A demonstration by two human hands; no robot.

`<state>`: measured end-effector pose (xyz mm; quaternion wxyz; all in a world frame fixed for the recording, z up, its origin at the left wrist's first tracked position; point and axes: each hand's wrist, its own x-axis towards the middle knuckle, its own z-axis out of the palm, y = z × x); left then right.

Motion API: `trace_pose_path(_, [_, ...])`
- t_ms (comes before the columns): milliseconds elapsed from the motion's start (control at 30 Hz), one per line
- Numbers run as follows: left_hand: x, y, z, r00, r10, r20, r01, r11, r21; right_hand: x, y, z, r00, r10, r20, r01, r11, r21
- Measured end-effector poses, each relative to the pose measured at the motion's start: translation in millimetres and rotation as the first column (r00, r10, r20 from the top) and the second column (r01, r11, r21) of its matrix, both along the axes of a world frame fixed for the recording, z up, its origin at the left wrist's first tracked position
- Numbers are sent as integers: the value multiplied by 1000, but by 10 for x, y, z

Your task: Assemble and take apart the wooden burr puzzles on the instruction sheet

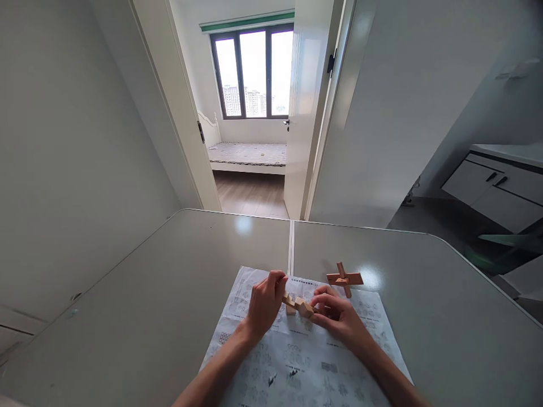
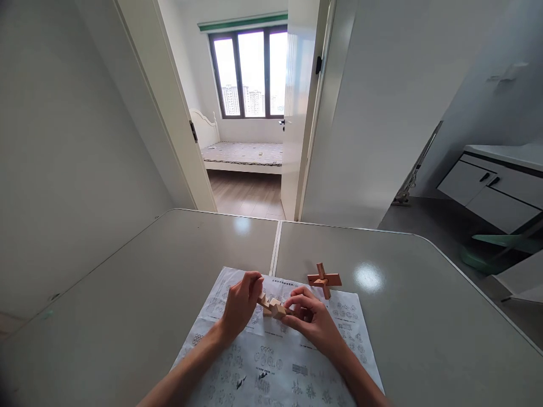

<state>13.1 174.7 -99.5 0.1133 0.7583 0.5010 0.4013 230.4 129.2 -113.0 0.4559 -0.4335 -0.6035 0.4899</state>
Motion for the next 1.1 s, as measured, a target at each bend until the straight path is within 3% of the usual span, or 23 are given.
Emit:
trace_pose_path(200, [2, -26, -16, 992, -124, 26, 122, 989, 88, 83, 37, -108, 987, -79, -140, 66, 993, -95])
trace_pose_path(367, [28, -56, 17, 978, -203, -52, 208, 971, 114, 80, 37, -133, 967, -71, -244, 36, 989, -143])
trace_pose_path(500, [75, -93, 24, 928, -314, -200, 353, 913, 206, 76, 34, -82, 946, -47, -322, -10, 985, -172])
trace_pose_path(633, [111, -111, 20, 895, -336, -292, 420, 854, 307, 79, 43, -73, 941, -30, -336, -32, 984, -177])
trace_pose_path(867, [130, -150, 61, 846, -385, -368, 497, 820, 285, 70, 49, -75, 935, -44, -352, -26, 981, -192])
trace_pose_path(967, [128, -160, 63, 855, -392, -340, 488, 831, 268, 67, 44, -63, 931, -54, -360, -19, 980, -196])
trace_pose_path(1100, [105, -122, 66, 919, -333, -211, 372, 910, 182, 66, 36, -51, 926, -55, -373, -21, 980, -196])
